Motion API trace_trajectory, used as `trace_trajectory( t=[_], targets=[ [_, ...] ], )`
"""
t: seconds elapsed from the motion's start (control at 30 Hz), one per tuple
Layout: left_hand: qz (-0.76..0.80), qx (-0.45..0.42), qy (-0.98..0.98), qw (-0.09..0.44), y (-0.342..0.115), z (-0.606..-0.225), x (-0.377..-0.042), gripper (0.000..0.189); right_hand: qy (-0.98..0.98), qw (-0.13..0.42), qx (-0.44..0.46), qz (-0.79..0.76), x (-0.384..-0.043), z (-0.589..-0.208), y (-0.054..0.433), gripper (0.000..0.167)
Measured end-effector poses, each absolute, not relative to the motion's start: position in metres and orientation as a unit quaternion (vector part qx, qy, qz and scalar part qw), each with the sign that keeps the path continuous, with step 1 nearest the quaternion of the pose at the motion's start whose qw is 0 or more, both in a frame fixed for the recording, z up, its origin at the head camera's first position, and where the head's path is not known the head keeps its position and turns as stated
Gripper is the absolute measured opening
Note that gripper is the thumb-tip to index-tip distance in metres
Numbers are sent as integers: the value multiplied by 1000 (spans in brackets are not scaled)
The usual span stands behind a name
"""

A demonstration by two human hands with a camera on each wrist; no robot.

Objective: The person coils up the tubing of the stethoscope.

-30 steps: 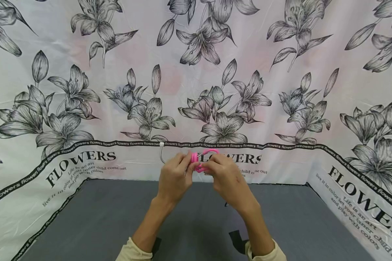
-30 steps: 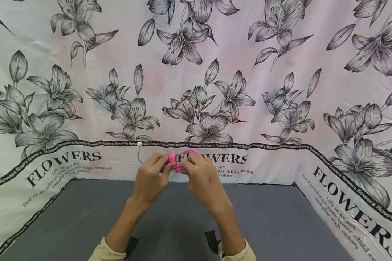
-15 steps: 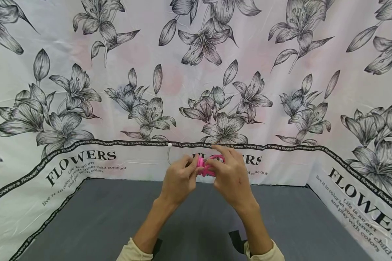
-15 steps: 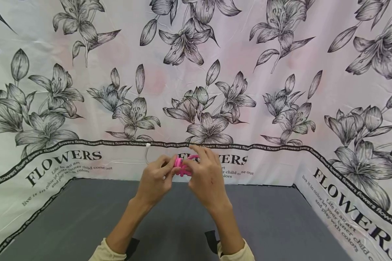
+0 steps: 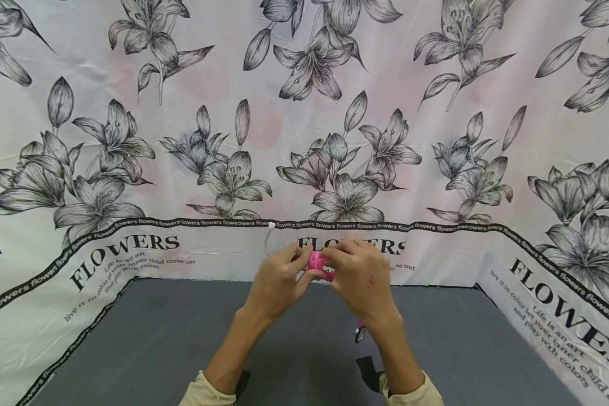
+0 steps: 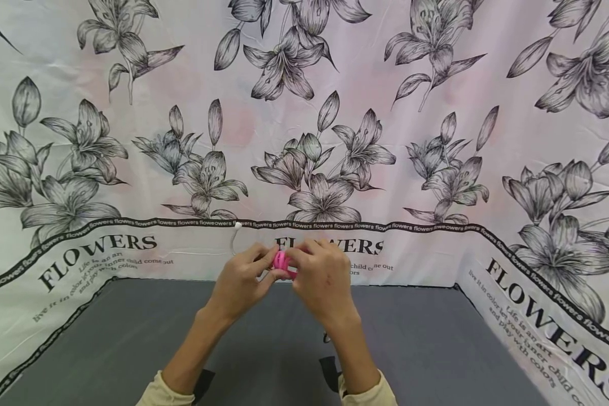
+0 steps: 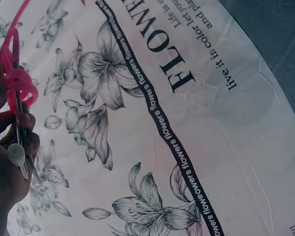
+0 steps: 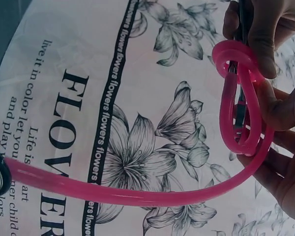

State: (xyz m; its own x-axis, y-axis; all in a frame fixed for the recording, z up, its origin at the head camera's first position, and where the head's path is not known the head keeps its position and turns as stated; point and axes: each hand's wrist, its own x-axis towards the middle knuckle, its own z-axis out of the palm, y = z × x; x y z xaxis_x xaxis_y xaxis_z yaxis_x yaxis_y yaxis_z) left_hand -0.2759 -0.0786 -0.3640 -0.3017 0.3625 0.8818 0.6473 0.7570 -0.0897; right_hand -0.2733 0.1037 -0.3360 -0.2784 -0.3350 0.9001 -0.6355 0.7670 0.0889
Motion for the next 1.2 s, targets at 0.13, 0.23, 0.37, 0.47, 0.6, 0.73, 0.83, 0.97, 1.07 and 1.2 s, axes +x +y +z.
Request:
trace_trajectory(
  t=[0.13, 0.23, 0.37, 0.47, 0.6, 0.73, 0.83, 0.97, 1.07, 1.2],
  targets=[
    [-122, -329, -799, 488, -78, -362, -274, 40, -795, 506, 302, 148, -274, -336, 105, 14],
    [-104, -337, -802, 482, -78, -362, -273, 35, -797, 496, 300, 168, -274, -336, 107, 15],
    [-87, -345, -802, 480, -79, -362, -273, 32, -796, 485, 297, 205, -274, -335, 110, 21],
    [-87, -358, -796, 480, -80, -361, -274, 32, -798, 475, 296, 224, -275, -334, 113, 25],
    [-98, -376, -788, 478, -82, -360, -275, 31, -799, 459, 306, 242, -276, -334, 115, 22],
    [-109, -388, -784, 473, -83, -360, -275, 31, -800, 442, 314, 257, -278, -334, 115, 15],
    [-117, -396, -785, 461, -84, -360, -275, 32, -800, 432, 318, 268, -281, -334, 116, 17],
    [-137, -410, -788, 439, -84, -360, -275, 32, -792, 419, 334, 294, -285, -335, 119, 23],
    [-167, -424, -786, 419, -85, -359, -274, 31, -782, 398, 346, 334, -286, -334, 125, 19],
    [-218, -445, -778, 386, -86, -357, -273, 32, -775, 357, 338, 397, -287, -331, 135, 15]
  ],
)
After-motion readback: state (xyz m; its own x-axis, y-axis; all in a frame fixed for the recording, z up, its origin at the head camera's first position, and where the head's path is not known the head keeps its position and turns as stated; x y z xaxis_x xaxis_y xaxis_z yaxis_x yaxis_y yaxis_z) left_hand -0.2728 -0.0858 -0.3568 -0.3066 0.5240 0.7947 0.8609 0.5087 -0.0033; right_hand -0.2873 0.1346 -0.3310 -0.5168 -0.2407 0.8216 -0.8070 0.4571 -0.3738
